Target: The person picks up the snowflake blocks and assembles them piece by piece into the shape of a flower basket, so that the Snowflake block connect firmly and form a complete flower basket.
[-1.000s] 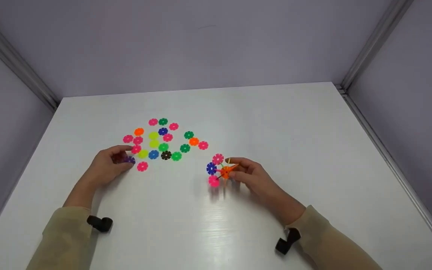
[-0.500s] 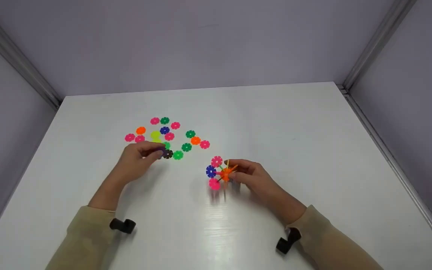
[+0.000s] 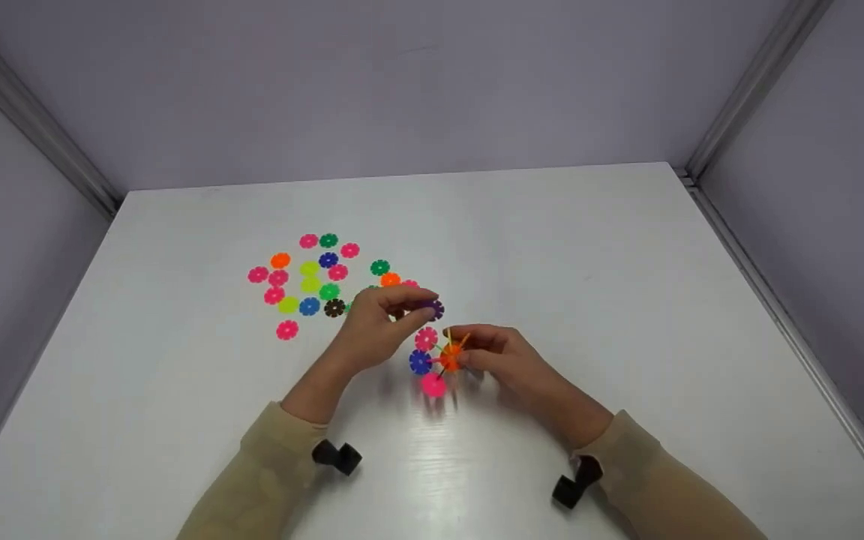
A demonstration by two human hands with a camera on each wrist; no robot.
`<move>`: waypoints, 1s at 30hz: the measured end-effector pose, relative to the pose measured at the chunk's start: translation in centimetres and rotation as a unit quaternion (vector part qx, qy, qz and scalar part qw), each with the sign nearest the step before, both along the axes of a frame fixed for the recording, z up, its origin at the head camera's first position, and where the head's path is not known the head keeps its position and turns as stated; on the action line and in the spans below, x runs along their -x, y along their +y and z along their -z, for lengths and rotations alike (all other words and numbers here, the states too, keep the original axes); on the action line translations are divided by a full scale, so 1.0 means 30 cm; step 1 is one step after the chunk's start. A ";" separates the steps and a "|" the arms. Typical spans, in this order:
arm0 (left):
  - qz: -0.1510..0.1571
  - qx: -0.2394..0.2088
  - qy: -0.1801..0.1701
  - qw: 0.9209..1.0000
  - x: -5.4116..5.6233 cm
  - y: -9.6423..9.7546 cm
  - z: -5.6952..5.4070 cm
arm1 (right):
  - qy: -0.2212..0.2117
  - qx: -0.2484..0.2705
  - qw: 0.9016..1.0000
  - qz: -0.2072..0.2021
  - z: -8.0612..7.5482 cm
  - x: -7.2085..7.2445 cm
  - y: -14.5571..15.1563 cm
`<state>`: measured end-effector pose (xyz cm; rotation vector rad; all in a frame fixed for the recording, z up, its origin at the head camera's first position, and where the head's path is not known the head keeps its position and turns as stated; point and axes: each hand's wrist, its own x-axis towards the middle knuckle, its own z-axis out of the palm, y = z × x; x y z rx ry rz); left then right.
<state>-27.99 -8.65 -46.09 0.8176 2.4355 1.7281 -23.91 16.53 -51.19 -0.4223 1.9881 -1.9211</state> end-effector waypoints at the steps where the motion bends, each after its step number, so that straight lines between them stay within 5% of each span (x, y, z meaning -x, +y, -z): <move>1: 0.004 -0.004 0.000 1.000 -0.002 0.009 0.007 | 0.003 -0.001 1.000 -0.003 0.000 0.000 0.000; 8: 0.016 -0.010 -0.009 1.000 -0.014 0.034 0.042 | 0.012 -0.004 1.000 -0.012 0.003 0.004 0.003; 20: 0.038 -0.003 -0.009 0.999 -0.012 0.037 0.050 | 0.037 0.048 0.998 -0.013 0.018 0.014 0.007; 30: 0.018 0.012 0.007 1.000 -0.013 0.045 0.068 | 0.031 0.026 0.999 0.012 0.011 0.017 0.014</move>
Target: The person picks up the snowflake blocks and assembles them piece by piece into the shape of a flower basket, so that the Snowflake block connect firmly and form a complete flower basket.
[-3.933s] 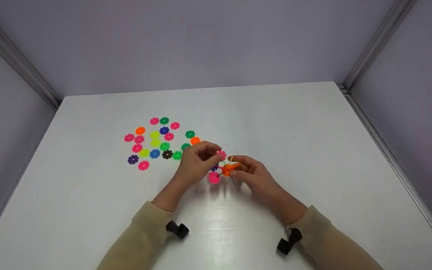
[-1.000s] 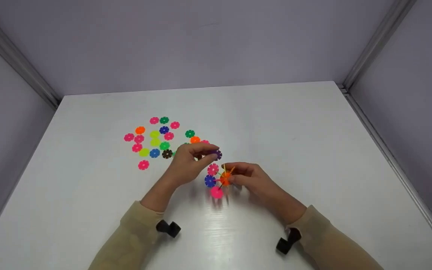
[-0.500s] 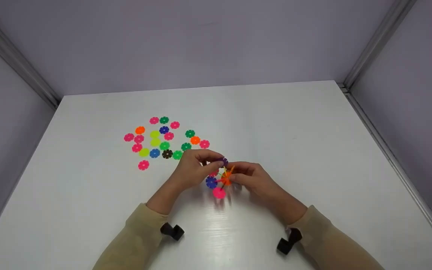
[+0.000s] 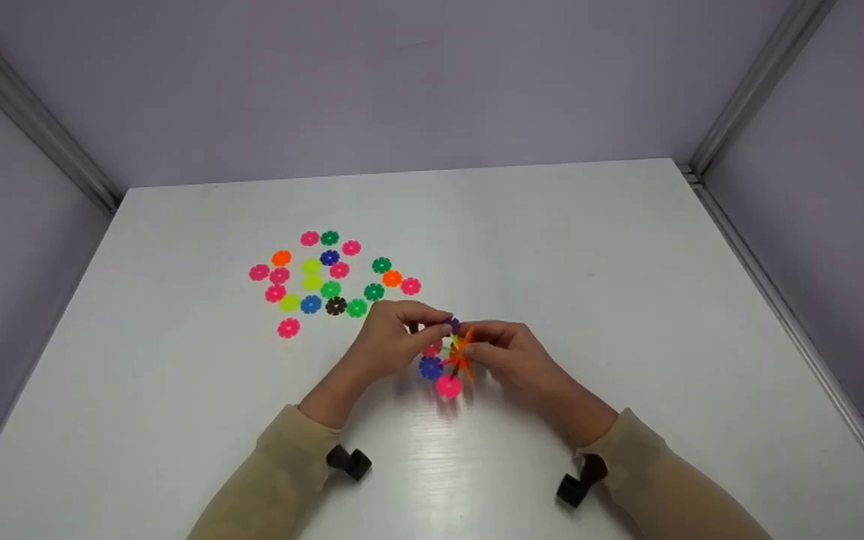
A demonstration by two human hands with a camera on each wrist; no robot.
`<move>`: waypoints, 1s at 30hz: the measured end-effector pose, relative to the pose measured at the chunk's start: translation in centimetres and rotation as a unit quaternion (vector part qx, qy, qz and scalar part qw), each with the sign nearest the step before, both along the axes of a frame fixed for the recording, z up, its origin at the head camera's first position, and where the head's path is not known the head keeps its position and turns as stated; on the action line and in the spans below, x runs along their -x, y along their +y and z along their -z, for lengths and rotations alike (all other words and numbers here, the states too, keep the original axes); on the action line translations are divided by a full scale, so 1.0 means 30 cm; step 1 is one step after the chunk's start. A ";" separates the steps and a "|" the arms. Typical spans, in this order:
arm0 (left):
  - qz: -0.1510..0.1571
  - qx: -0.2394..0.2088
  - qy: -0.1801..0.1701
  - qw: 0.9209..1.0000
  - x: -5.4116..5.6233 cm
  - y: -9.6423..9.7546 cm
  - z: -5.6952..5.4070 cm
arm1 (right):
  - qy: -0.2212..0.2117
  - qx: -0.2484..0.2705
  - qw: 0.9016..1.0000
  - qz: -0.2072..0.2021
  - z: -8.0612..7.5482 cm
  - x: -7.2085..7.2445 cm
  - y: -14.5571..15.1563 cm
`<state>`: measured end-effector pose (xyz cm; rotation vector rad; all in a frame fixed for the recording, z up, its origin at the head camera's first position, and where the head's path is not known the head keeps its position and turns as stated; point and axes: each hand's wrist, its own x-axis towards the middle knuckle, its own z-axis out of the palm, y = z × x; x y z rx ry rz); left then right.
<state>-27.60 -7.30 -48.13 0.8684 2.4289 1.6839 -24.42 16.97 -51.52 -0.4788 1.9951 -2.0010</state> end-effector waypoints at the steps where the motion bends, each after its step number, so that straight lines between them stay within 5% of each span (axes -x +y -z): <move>1: -0.005 -0.003 0.000 1.000 0.000 0.002 0.002 | -0.002 0.001 1.000 0.006 -0.001 -0.001 0.000; 11: -0.056 -0.029 0.004 0.998 0.001 0.015 0.012 | -0.031 0.020 0.999 0.024 0.003 -0.009 -0.005; 20: -0.038 -0.022 0.008 0.999 0.009 -0.008 0.005 | -0.060 0.006 0.997 0.051 -0.001 -0.009 -0.014; 25: -0.057 0.001 0.025 0.998 0.022 -0.084 -0.028 | -0.064 -0.023 0.996 0.061 0.002 -0.001 -0.027; 30: -0.086 0.025 0.007 0.996 0.052 -0.230 -0.067 | -0.070 -0.031 0.995 0.067 0.006 -0.001 -0.035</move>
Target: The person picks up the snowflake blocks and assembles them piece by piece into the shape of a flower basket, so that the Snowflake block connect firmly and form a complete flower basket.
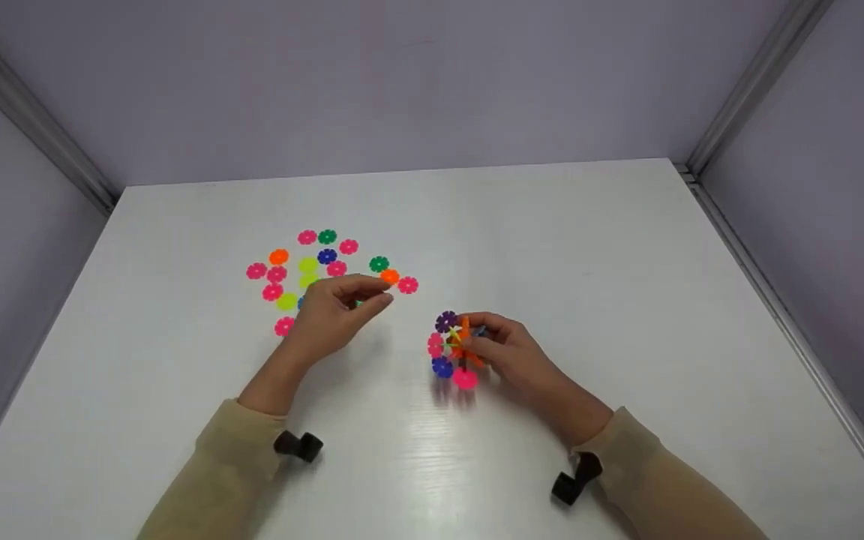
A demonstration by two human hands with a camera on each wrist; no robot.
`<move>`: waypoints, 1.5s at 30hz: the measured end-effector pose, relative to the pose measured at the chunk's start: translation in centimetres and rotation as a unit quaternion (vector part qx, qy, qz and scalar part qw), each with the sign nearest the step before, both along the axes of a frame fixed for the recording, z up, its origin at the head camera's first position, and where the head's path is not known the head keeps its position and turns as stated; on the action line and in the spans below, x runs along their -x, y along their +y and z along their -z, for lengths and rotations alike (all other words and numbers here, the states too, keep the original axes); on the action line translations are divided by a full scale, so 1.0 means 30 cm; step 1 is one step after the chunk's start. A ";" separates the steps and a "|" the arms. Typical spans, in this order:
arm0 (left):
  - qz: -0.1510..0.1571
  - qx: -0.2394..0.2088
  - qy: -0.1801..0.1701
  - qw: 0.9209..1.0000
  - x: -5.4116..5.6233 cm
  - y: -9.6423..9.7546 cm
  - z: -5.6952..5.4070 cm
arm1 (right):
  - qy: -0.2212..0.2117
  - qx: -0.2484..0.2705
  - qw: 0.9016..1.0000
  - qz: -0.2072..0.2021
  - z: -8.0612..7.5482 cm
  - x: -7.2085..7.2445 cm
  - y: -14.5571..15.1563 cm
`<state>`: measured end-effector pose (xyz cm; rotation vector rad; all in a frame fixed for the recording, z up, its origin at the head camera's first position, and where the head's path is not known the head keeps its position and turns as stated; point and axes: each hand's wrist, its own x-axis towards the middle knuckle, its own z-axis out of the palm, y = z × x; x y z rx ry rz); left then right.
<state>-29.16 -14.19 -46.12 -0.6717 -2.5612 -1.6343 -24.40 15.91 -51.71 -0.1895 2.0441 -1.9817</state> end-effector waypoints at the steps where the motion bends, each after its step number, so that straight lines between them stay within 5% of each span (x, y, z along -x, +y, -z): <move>1: -0.006 0.007 -0.006 1.000 0.007 -0.037 -0.006 | 0.000 -0.001 1.000 0.001 0.001 0.000 -0.001; 9: -0.059 0.078 -0.092 0.991 0.077 -0.315 0.009 | -0.009 -0.021 1.000 0.011 0.002 0.007 0.001; 18: -0.072 0.137 -0.174 0.973 0.107 -0.451 0.088 | -0.009 0.012 1.000 0.009 0.012 0.005 0.008; 24: -0.065 0.163 -0.185 0.967 0.110 -0.475 0.121 | -0.015 -0.004 1.000 0.010 0.006 0.001 0.008; 35: -0.041 0.217 -0.144 0.965 0.114 -0.467 0.129 | -0.010 -0.024 1.000 0.009 0.006 0.004 0.011; 45: -0.070 0.175 -0.149 0.971 0.077 -0.396 0.097 | 0.002 0.001 1.000 0.000 0.009 0.005 0.009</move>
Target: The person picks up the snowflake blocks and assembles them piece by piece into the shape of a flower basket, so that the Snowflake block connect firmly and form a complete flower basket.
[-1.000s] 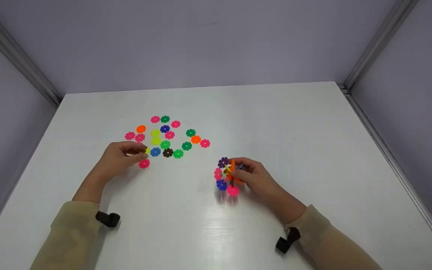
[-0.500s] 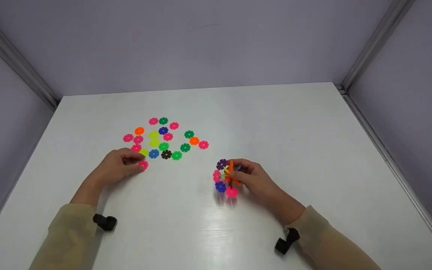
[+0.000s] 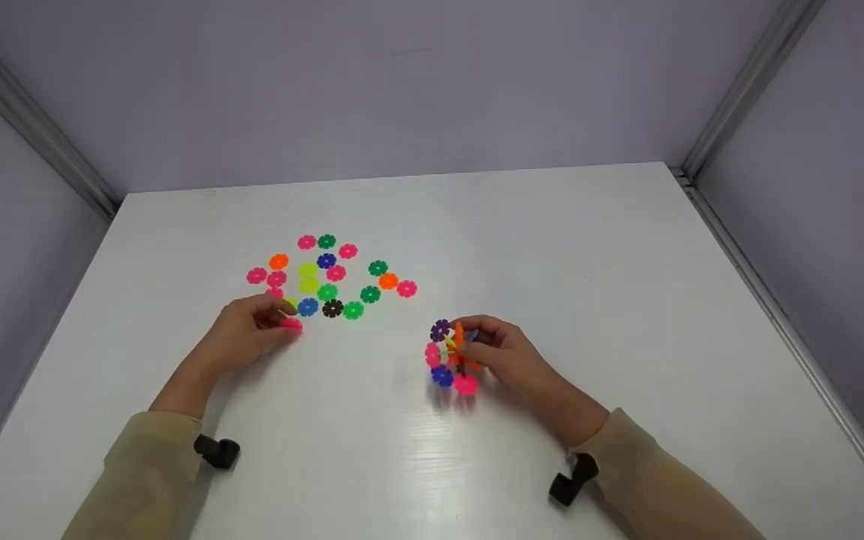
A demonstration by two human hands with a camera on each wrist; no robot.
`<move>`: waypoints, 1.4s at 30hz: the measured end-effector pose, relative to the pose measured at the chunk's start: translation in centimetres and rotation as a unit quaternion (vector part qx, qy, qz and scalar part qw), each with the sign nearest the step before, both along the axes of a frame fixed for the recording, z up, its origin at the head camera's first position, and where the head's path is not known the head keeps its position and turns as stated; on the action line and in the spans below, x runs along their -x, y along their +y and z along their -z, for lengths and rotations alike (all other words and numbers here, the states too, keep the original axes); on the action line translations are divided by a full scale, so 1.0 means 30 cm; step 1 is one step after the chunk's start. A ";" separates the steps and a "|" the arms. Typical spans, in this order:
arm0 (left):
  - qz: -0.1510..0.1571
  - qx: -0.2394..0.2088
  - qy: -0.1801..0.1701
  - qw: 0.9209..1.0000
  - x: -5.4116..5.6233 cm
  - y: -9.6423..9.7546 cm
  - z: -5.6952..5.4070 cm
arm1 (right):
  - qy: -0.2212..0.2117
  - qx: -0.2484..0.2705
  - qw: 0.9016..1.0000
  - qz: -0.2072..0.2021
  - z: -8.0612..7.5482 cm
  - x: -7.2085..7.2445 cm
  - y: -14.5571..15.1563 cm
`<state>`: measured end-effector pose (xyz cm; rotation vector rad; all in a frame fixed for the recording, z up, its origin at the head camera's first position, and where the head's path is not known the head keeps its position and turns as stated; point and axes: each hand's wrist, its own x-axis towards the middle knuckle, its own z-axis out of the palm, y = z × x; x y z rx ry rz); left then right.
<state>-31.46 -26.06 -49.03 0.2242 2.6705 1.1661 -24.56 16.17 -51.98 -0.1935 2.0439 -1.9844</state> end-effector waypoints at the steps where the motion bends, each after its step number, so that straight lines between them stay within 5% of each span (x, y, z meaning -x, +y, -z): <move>1: -0.003 -0.008 0.007 1.000 -0.005 0.017 -0.008 | 0.003 0.008 1.000 -0.003 0.001 0.002 0.000; 12: 0.025 -0.135 0.067 0.988 -0.073 0.341 -0.135 | 0.023 0.012 1.000 -0.011 0.003 0.007 0.004; 21: 0.089 -0.222 0.108 0.965 -0.116 0.585 -0.128 | 0.038 -0.001 0.999 -0.036 -0.003 0.007 0.007; 26: 0.105 -0.235 0.118 0.959 -0.132 0.640 -0.102 | 0.046 0.000 0.998 -0.044 -0.003 0.005 -0.001; 33: 0.114 -0.239 0.089 0.960 -0.148 0.661 -0.071 | 0.053 0.022 0.997 -0.049 0.005 0.006 -0.007; 42: 0.124 -0.222 0.104 0.962 -0.141 0.657 -0.068 | 0.063 0.014 0.997 -0.043 0.006 0.010 -0.006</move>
